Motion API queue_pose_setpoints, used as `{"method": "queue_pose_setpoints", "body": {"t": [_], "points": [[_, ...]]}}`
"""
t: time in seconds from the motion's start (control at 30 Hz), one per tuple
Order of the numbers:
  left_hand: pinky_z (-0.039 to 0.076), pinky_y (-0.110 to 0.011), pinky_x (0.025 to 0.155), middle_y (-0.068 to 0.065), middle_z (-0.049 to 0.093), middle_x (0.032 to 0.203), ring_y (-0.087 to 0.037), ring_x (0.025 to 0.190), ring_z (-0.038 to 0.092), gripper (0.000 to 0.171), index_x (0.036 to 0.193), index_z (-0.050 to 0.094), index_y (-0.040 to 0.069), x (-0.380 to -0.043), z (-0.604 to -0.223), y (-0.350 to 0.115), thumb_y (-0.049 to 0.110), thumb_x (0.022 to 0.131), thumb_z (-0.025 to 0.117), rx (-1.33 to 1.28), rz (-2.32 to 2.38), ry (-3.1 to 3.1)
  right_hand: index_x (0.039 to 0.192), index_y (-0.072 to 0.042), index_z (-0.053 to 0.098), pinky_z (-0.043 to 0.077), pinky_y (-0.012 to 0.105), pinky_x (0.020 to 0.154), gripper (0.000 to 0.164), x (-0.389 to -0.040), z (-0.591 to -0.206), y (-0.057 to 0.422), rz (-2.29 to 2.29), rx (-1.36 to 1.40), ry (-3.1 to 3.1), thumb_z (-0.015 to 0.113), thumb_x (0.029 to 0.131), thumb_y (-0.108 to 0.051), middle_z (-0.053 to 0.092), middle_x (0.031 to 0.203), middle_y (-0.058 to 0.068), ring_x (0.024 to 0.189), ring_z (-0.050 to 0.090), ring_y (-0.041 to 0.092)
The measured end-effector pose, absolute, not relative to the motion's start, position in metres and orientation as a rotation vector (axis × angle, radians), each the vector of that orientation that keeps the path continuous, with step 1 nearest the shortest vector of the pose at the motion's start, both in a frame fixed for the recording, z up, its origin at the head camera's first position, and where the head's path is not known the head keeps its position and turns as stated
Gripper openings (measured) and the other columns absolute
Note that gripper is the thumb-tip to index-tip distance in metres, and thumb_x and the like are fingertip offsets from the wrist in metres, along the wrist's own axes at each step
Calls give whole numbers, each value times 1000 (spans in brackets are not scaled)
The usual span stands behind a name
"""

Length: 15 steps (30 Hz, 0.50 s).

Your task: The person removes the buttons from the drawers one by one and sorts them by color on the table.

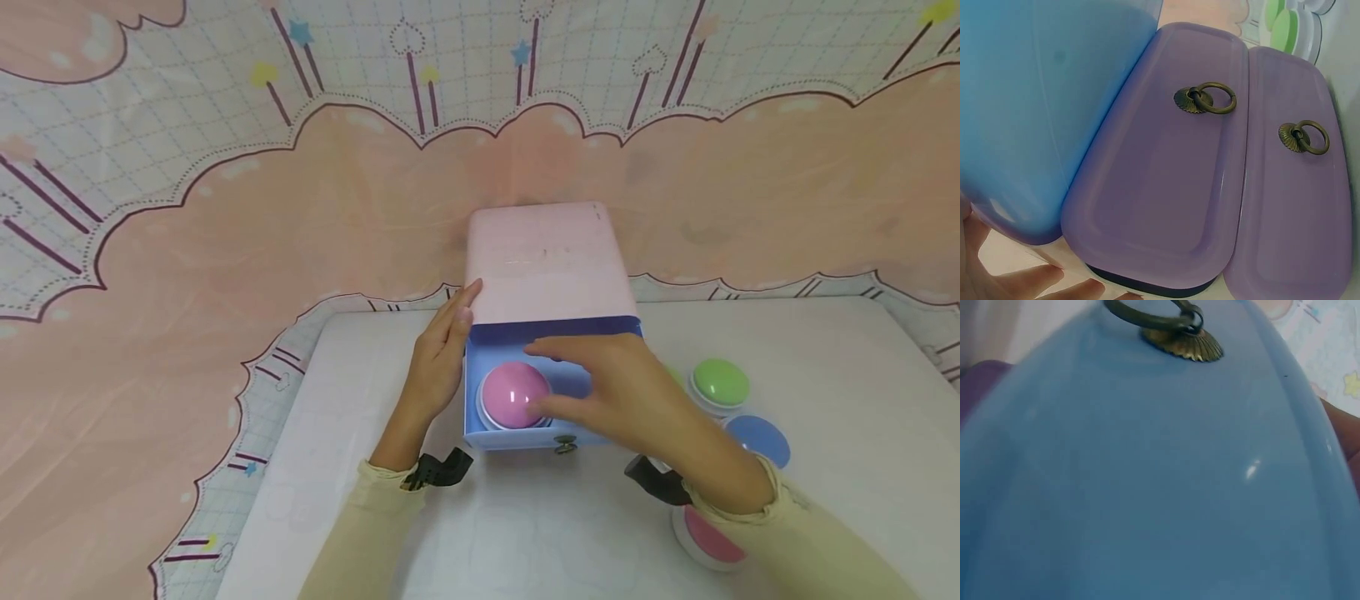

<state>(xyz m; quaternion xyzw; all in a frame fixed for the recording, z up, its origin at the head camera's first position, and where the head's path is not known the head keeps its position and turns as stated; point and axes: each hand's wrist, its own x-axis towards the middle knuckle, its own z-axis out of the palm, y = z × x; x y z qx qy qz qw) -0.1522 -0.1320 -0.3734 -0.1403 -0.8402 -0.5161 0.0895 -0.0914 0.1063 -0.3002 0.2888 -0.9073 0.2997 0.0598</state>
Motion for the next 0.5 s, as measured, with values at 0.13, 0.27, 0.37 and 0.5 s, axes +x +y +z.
{"method": "queue_pose_setpoints", "body": {"t": [0.13, 0.27, 0.37, 0.5], "points": [[26, -50, 126, 12, 37, 163, -14, 154, 30, 46, 155, 43, 37, -154, -374, -133, 46, 111, 34, -424, -1540, -2488, 125, -20, 75, 60, 44, 93, 55, -98, -298, 96, 867, 891, -2854, 90, 77, -41, 76, 119, -2, 112, 72, 21], [25, -49, 127, 12, 38, 163, -13, 154, 30, 45, 155, 44, 36, -155, -375, -133, 45, 111, 34, -434, -1547, -2477, 124, -22, 75, 59, 43, 95, 54, -103, -298, 87, 827, 914, -2920, 92, 75, -39, 76, 119, -4, 112, 70, 19], [25, -49, 127, 12, 37, 163, -13, 154, 30, 45, 155, 44, 36, -155, -375, -133, 44, 111, 34, -439, -1555, -2475, 124, -24, 75, 59, 43, 94, 54, -105, -299, 83, 823, 928, -2961, 93, 75, -35, 76, 118, -4, 109, 70, 19], [25, -49, 126, 12, 38, 163, -13, 154, 30, 45, 155, 45, 36, -155, -375, -133, 43, 111, 35, -444, -1563, -2469, 125, -25, 75, 59, 42, 93, 55, -105, -299, 79, 808, 929, -3003, 94, 73, -32, 76, 116, -4, 105, 69, 18]]}}
